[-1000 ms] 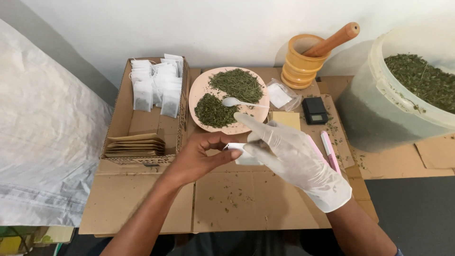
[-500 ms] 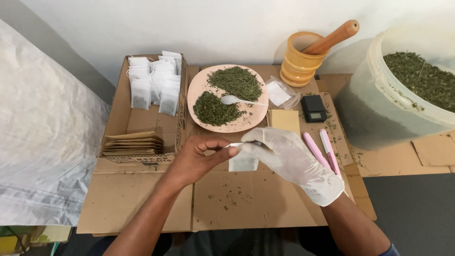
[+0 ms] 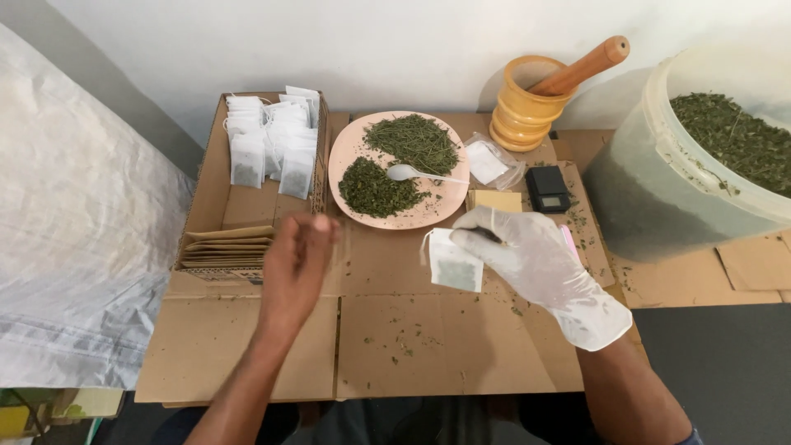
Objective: Folding and heat-sealing small tea pouches manually using a handheld sealer
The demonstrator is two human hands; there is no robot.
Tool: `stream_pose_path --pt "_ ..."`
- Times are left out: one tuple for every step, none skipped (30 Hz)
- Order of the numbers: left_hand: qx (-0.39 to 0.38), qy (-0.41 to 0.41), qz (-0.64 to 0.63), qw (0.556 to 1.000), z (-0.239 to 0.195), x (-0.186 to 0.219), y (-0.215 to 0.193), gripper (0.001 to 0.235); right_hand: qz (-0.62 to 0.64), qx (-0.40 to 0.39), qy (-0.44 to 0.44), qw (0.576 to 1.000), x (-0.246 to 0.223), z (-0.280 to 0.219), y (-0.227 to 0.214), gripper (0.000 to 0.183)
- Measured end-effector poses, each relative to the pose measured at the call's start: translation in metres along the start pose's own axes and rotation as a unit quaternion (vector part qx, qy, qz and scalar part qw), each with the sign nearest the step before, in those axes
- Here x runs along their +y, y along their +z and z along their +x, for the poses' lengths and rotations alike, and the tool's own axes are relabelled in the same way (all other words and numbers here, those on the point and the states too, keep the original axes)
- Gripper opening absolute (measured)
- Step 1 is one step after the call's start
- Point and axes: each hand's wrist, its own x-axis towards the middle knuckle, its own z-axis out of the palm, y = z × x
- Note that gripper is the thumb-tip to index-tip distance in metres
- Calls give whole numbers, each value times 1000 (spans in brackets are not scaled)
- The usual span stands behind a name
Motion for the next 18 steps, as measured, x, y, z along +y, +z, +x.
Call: stream_pose_path --pt "-2 1 0 1000 -12 2 5 36 1 2 1 1000 -1 -1 -1 16" --pt "-81 49 -16 995 -23 3 10 23 -6 13 28 1000 -2 -1 -2 13" --pt "-159 96 -32 982 -34 5 15 17 -13 25 54 998 -2 0 -3 12" --pt "-161 94 -33 982 -42 20 17 17 -13 24 57 998 -7 0 -3 12" --pt "-210 68 -19 975 -50 34 19 42 -58 1 52 997 -11 0 -2 16" --pt "-258 44 -5 965 -57 49 22 69 -102 -20 46 994 -14 1 -3 22" --pt "-259 44 -6 965 -56 58 24 69 -102 -20 47 993 -18 -1 -3 22" --pt "-282 78 -33 956 -56 66 25 75 -136 -24 58 989 -22 -4 -3 26" --pt "-305 113 -60 944 -56 76 26 85 -168 -29 69 983 -27 -6 -2 30" --pt "-301 114 -58 945 -54 75 29 85 -169 -29 65 983 -22 -5 0 30" --pt "-286 109 -62 950 -52 75 32 78 -124 -35 32 991 -17 -4 1 29" --pt "-275 103 -66 954 -49 75 37 72 -78 -39 1 996 -11 -5 3 28" --pt "-275 105 -65 954 -48 71 42 72 -77 -37 0 996 -8 -4 4 28" --pt "-230 119 -94 961 -46 67 48 60 -75 -37 -20 996 -5 -4 5 27" --pt "-185 133 -123 966 -45 62 54 49 -73 -37 -39 996 -2 -4 6 27" --pt "-188 133 -123 965 -43 56 60 49 -72 -36 -37 996 -2 -5 7 27" --pt "-158 158 -135 965 -42 49 65 53 -15 -17 -15 1000 -2 -5 8 21" --pt "-127 181 -148 964 -42 42 71 60 40 0 6 999 -2 -6 10 17"
